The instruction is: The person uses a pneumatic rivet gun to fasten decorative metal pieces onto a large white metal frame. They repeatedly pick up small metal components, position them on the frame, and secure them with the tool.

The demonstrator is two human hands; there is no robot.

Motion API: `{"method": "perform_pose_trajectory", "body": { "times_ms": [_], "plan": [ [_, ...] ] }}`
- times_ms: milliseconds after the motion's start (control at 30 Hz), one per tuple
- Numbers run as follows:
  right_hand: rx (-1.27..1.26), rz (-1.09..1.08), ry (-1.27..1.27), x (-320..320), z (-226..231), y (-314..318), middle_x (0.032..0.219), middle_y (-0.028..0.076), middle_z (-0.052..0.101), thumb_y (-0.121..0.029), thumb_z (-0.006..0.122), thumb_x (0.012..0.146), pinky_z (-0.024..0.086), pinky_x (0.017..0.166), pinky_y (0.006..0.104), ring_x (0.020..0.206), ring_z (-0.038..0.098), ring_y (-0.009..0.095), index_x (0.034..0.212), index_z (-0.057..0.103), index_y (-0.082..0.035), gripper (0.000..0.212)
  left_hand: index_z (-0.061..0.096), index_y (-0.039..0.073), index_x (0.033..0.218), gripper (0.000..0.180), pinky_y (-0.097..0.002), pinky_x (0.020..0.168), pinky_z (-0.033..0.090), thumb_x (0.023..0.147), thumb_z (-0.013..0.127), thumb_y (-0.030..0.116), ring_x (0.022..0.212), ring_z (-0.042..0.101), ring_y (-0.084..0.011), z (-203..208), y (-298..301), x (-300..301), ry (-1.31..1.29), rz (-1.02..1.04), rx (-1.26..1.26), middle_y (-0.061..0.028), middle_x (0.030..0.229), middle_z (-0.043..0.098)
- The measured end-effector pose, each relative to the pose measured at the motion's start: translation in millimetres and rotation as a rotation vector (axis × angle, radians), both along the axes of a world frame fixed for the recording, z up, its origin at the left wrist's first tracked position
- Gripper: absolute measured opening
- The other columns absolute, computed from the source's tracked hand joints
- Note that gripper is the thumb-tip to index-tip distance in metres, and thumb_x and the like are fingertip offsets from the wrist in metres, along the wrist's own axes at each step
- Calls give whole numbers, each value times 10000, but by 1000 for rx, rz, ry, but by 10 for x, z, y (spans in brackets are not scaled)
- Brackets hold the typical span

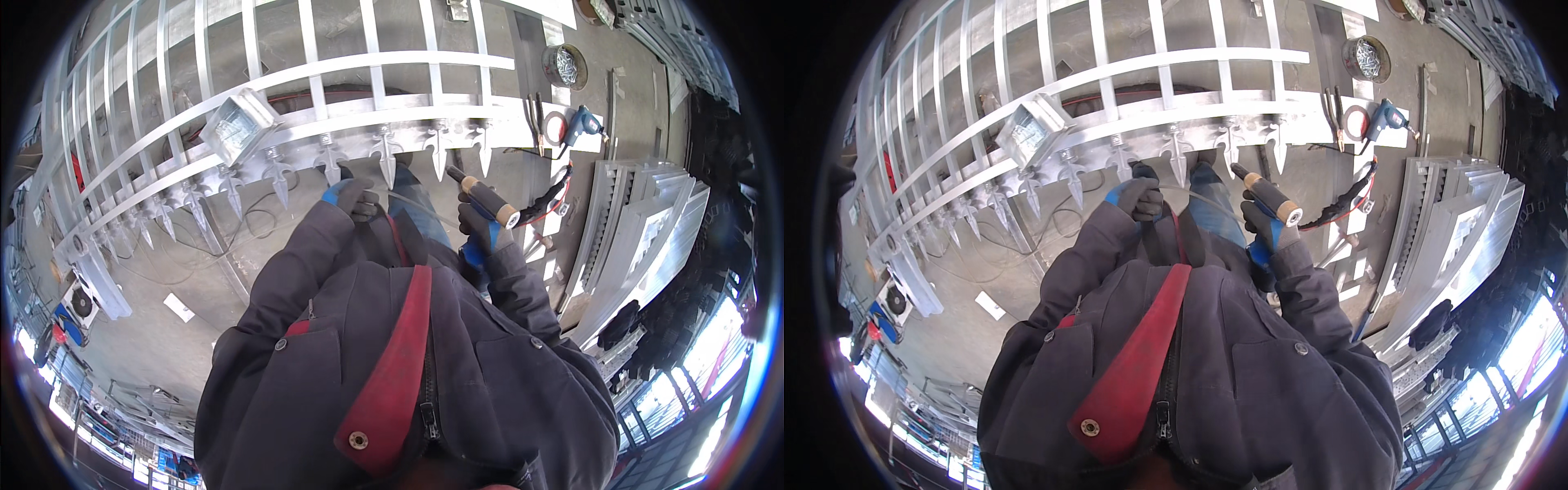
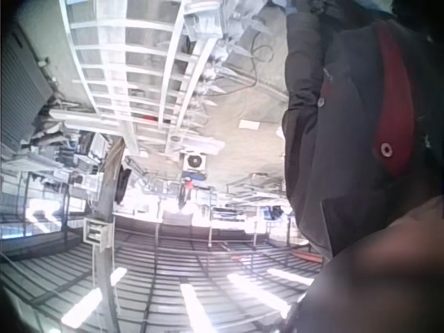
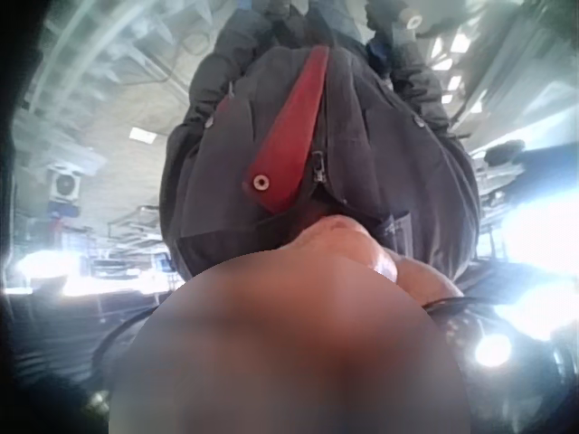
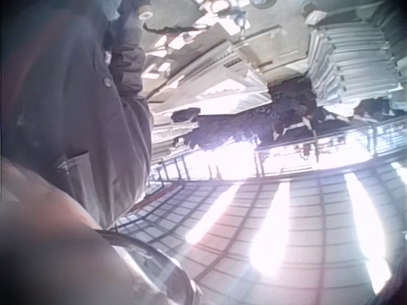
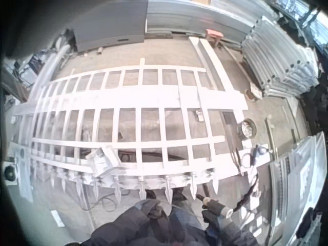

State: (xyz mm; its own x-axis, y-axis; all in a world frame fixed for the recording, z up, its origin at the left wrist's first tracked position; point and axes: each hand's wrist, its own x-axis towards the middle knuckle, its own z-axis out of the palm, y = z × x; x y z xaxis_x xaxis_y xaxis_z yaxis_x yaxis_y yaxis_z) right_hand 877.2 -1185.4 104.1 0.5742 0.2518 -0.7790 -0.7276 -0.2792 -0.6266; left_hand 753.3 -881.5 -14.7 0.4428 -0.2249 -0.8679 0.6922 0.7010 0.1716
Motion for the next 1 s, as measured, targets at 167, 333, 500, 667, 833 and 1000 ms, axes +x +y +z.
{"method": "perform_pose_trajectory", "body": {
  "times_ms": [167, 333, 500, 667, 833, 1000],
  "plan": [
    [-101, 42, -85, 329, -506, -457, 868, 12, 659, -188, 794, 932, 485, 623, 283, 708, 592, 105, 1187, 679, -27, 323, 699, 91, 1345, 484, -386, 866, 583, 983, 687, 412, 968, 751, -243, -127, -738, 578, -443, -436, 989, -127, 1135, 772],
    [-75, 103, -196, 624, -690, -553, 840, -1, 654, -247, 792, 922, 449, 610, 283, 699, 587, 102, 1189, 679, -63, 344, 654, 238, 1426, 486, -448, 930, 566, 983, 668, 436, 1055, 726, -349, -505, -1122, 1478, -483, -719, 1233, -166, 1184, 748],
    [-77, 252, -189, 867, -735, -488, 870, 9, 665, -243, 786, 946, 470, 647, 298, 743, 591, 102, 1222, 692, -57, 346, 675, 268, 1383, 412, -484, 929, 560, 1008, 651, 437, 1039, 710, -368, -970, -1326, 1780, -559, -637, 1373, -150, 1179, 735],
    [-90, 273, -26, 1034, -971, -344, 999, 30, 692, -193, 796, 947, 502, 719, 301, 834, 607, 112, 1277, 688, -51, 374, 763, 226, 1261, 275, -390, 792, 581, 987, 737, 218, 925, 722, -290, -1284, -1355, 1827, -623, -514, 1349, -116, 1077, 748],
    [-118, 365, -127, 1082, -1177, -255, 1108, 57, 724, -167, 807, 943, 534, 804, 312, 934, 644, 135, 1307, 685, -34, 406, 772, 256, 1261, 306, -393, 816, 590, 965, 752, 183, 924, 721, -289, -1269, -1360, 1779, -629, -549, 1411, -93, 1065, 737],
    [-77, 349, -183, 1037, -1319, -274, 1207, 99, 748, -180, 802, 945, 555, 903, 332, 1065, 699, 182, 1299, 680, 5, 417, 745, 303, 1305, 357, -421, 882, 580, 956, 731, 230, 983, 716, -323, -1165, -1323, 1806, -612, -665, 1423, -96, 1089, 734]
  ]
}}
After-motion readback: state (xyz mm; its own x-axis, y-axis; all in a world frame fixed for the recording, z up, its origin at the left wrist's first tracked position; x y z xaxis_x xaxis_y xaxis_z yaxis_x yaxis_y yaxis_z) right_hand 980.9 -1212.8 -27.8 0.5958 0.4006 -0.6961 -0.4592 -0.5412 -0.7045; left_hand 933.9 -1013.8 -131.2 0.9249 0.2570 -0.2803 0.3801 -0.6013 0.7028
